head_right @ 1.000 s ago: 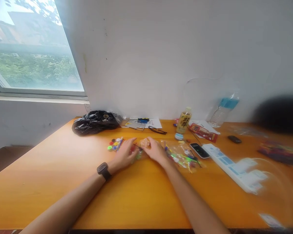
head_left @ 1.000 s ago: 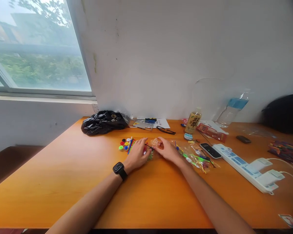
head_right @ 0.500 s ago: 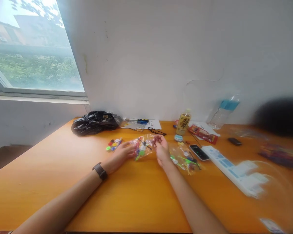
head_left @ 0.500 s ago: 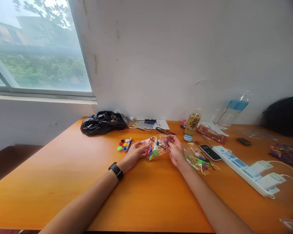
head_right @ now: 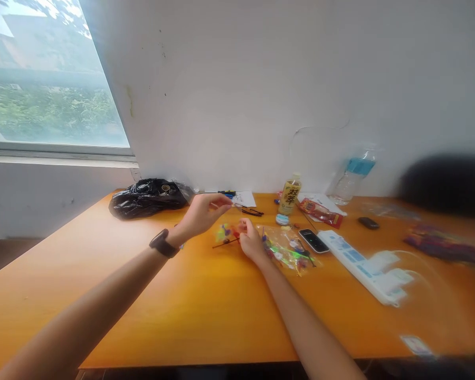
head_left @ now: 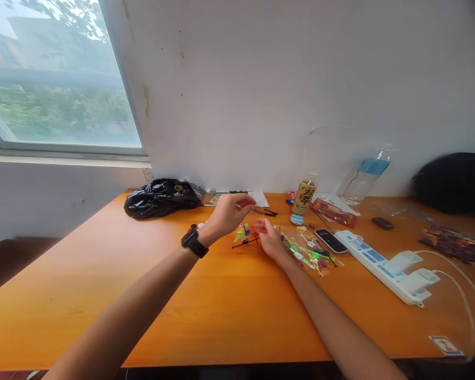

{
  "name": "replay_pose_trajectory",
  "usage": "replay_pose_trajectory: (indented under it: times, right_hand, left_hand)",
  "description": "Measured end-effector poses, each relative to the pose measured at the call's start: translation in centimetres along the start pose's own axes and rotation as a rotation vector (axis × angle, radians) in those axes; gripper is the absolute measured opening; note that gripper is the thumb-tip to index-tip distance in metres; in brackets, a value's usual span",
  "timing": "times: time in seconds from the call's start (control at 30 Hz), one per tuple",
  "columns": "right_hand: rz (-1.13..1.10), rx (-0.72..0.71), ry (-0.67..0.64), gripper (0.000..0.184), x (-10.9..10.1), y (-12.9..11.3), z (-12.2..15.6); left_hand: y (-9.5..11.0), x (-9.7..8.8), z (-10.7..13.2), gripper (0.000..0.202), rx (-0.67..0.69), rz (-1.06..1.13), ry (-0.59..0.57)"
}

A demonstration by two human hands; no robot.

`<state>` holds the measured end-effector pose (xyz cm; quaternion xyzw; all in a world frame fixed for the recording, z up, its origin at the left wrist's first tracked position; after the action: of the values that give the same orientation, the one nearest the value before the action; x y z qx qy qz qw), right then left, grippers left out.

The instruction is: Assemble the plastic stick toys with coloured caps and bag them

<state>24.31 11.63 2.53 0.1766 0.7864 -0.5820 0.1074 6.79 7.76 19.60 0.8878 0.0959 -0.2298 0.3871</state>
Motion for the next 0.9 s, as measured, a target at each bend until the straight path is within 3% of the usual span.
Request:
replay_pose_trajectory:
  times: [0.13, 0.23, 0.4, 0.47, 0.57, 0.67, 0.77, 0.83, 0.9]
  right_hand:
    - [-0.048, 0.004, -0.01, 0.044, 0.0, -0.4, 0.0]
    - [-0.042, 0.009, -0.05, 0.035, 0.2, -1.1, 0.3]
    - [0.159, -0.078, -0.049, 0.026, 0.0, -3.4, 1.1]
    - [0.235, -0.148, -0.024, 0.026, -0.1, -4.4, 1.4]
    - [0.315, -0.226, 0.026, 0.027, -0.4, -5.4, 1.7]
    - [0.344, -0.279, 0.065, 0.027, -0.6, -7.2, 1.5]
    - [0.327, -0.337, 0.087, 0.028, -1.5, -10.6, 2.4]
    - [0.314, -0.351, 0.109, 0.032, -3.1, -12.7, 4.9]
    - [0.343, -0.311, 0.135, 0.038, -5.4, -13.3, 9.5]
  left_hand:
    - [0.9, -0.6, -2.3, 0.016, 0.046, -0.063, 0.071]
    - [-0.9, -3.2, -3.4, 0.019, -0.012, -0.01, 0.229]
    - [-8.6, -9.6, -3.0, 0.033, -0.282, 0.215, 0.585]
    - [-11.9, -11.6, -2.1, 0.024, -0.411, 0.194, 0.696]
    - [-15.8, -13.6, -0.4, 0.028, -0.658, 0.043, 0.817]
    - [-17.9, -13.3, -0.6, 0.03, -0.788, 0.004, 0.755]
    - [-17.9, -11.9, -0.5, 0.041, -0.817, 0.012, 0.605]
    - [-16.3, -11.6, 1.5, 0.054, -0.764, -0.007, 0.511]
    - [-12.9, -11.4, 4.5, 0.055, -0.546, -0.1, 0.355]
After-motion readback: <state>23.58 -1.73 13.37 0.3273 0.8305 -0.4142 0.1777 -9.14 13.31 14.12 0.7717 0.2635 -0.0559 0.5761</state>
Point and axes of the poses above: each hand's wrist, its own z-axis away from the middle knuckle, its own x-axis out of the palm, y = z × x, the point moved 10 cm from there along -z, towards the middle knuckle, and after that the axes turned 2 degrees about -z, right-handed, at the moved point
